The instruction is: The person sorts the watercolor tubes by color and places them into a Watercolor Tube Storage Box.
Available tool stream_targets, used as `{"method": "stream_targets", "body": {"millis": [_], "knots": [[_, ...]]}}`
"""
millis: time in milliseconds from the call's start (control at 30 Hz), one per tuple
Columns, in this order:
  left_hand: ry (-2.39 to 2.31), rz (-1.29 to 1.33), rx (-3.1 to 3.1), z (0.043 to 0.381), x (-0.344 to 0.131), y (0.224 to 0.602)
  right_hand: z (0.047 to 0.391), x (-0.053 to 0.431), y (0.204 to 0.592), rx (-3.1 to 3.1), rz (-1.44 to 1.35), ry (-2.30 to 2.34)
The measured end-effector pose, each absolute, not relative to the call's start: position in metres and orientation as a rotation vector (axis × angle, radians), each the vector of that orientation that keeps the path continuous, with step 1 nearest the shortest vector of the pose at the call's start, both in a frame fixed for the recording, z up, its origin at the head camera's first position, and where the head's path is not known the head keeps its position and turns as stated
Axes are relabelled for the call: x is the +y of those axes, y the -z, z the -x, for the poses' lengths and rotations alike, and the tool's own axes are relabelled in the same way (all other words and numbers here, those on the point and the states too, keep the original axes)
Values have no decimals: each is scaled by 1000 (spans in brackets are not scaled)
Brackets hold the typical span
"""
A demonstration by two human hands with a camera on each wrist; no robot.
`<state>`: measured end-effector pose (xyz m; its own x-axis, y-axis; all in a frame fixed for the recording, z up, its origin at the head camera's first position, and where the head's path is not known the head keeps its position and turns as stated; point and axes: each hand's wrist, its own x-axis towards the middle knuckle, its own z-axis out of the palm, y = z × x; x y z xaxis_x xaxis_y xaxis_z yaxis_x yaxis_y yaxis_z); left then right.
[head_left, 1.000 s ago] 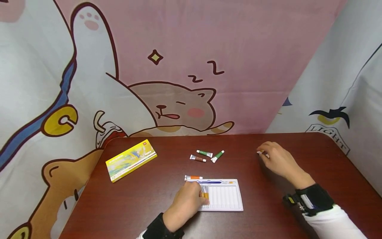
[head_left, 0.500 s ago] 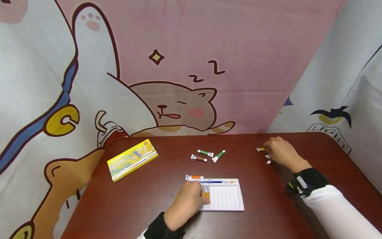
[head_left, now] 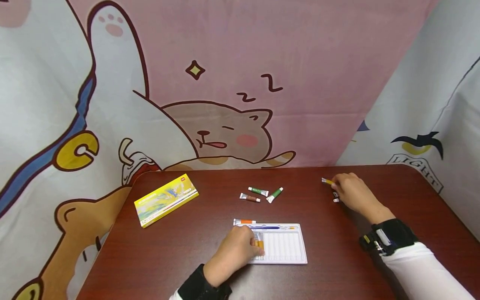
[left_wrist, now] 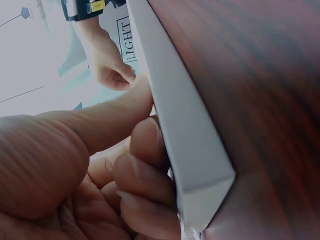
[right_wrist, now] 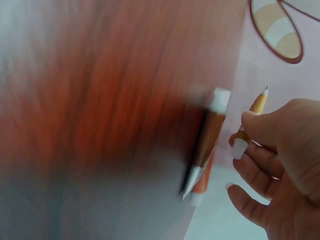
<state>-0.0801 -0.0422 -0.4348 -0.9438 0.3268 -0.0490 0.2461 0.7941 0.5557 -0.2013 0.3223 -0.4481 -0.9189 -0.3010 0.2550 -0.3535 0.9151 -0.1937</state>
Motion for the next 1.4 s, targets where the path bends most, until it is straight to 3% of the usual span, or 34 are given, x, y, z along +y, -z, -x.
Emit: {"method": "stream_targets", "body": {"millis": [500, 833, 1400], "knots": [[-945, -460, 2906, 86, -41, 426, 143, 253, 431, -2690, -462, -926], [-1431, -464, 2751, 88, -42, 414, 106, 194, 416, -2568, -633, -1151], [-1739, -436, 2488, 86, -37, 410, 79, 152, 420, -2504, -756, -1303]]}}
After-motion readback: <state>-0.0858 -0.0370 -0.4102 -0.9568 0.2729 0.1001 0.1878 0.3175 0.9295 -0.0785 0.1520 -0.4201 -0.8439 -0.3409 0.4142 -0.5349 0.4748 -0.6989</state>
